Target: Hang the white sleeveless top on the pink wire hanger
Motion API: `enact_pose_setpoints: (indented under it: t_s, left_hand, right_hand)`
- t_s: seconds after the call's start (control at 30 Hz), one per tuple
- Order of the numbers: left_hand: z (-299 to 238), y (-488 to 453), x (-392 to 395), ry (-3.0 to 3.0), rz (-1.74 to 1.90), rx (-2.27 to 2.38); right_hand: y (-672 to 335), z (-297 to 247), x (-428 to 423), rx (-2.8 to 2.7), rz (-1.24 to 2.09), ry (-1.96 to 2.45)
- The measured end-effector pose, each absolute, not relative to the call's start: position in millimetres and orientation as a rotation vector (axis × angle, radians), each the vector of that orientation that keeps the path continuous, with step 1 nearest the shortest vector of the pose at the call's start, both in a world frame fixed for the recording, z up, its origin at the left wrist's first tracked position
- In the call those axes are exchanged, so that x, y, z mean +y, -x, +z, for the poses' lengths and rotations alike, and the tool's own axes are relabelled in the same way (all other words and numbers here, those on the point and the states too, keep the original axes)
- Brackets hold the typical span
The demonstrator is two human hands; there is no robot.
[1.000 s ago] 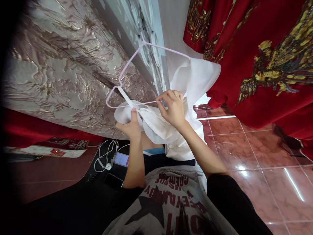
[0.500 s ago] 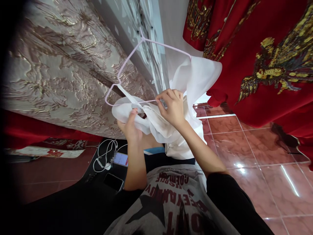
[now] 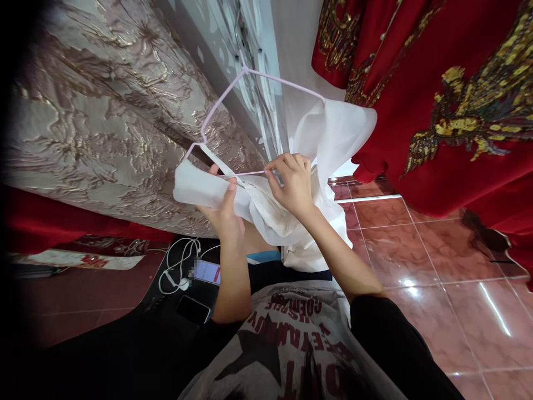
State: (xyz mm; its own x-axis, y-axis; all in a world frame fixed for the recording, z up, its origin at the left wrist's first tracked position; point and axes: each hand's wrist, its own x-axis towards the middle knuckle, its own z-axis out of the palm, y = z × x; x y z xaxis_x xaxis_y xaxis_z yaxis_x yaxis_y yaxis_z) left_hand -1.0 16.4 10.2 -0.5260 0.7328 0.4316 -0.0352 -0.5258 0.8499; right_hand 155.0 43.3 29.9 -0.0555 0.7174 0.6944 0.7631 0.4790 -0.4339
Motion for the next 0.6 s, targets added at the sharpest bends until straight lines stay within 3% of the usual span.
enact_pose_setpoints:
  t_s: [0.2,0.43,0.6]
  left_hand:
    - [18.9,-4.4,15.0,-1.073,2.089,1.135]
    - [54.2,6.5,6.6,-0.983,1.736,0.952]
    - [87.3,31.1,7.8,-0.944,1.719,0.790]
  right_hand:
    - [-156.9,31.9,41.1,-1.804,-0.057,1.286]
    - [-155.5,33.3,42.5,-1.754,-0.004,1.255]
    - [-154.5,37.1,40.5,-1.777,0.032,1.279]
